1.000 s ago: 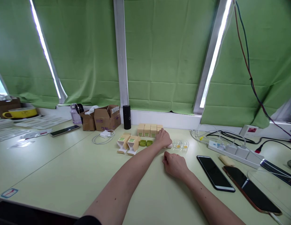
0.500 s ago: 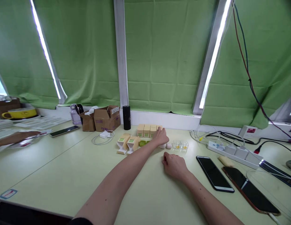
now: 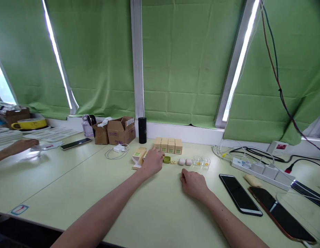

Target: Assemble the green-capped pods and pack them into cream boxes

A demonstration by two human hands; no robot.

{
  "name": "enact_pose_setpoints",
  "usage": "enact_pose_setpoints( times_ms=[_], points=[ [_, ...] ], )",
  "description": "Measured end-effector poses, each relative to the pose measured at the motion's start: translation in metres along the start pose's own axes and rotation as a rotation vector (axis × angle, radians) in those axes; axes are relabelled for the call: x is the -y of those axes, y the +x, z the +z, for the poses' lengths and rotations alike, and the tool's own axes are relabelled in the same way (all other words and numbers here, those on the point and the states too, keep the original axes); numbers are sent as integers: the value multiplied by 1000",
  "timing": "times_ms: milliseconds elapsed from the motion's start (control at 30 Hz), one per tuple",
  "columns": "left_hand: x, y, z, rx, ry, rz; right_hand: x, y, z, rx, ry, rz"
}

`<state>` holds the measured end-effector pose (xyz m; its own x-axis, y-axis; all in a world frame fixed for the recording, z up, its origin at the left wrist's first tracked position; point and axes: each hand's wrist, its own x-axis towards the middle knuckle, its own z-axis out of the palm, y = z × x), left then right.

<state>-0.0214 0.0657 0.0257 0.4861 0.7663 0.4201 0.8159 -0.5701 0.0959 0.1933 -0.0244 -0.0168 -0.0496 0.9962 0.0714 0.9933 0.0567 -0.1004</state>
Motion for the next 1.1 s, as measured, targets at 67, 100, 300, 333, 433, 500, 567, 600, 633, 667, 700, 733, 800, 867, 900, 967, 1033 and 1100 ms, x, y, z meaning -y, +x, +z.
enact_pose_setpoints(
  times_ms=[67, 100, 300, 333, 433, 500, 567, 600, 633, 667, 700, 733, 800, 867, 900, 967, 1033, 1100],
  points=[
    [2, -6, 8, 55, 61, 39, 0, 1, 1, -3, 0, 4],
    [3, -6, 11, 72, 74, 44, 0, 2, 1, -4, 1, 6],
    [-1, 3, 29, 120, 131, 10, -1, 6, 5, -16, 4, 4],
    [-1, 4, 32, 126, 138, 6, -1, 6, 5, -17, 4, 3],
    [-3, 5, 38, 145, 161, 2, -1, 7, 6, -20, 7, -2],
    [-3, 5, 40, 154, 179, 10, -1, 7, 5, -20, 11, -6],
    [-4, 5, 41, 159, 195, 25, -2, 6, 5, -23, 15, -9],
    [-5, 5, 41, 160, 202, 32, -2, 6, 5, -25, 17, -9],
    [-5, 4, 41, 159, 207, 39, -2, 6, 5, -27, 18, -10],
    [-6, 4, 41, 157, 210, 45, -3, 6, 5, -29, 20, -10],
    [-7, 4, 41, 155, 212, 49, -3, 6, 5, -31, 22, -11],
    [-8, 3, 40, 152, 214, 52, -3, 6, 5, -33, 23, -11],
    [-10, 2, 40, 146, 216, 57, -4, 6, 5, -37, 26, -13],
    [-12, -1, 39, 140, 218, 62, -4, 6, 5, -44, 29, -17],
    [-12, -2, 38, 136, 219, 66, -4, 6, 5, -48, 32, -19],
    [-13, -5, 36, 126, 219, 81, -4, 5, 6, -56, 38, -21],
    [-15, -9, 34, 113, 215, 108, -4, 5, 7, -59, 47, -22],
    [-18, -13, 32, 103, 207, 146, -5, 5, 9, -68, 56, -18]
  ],
)
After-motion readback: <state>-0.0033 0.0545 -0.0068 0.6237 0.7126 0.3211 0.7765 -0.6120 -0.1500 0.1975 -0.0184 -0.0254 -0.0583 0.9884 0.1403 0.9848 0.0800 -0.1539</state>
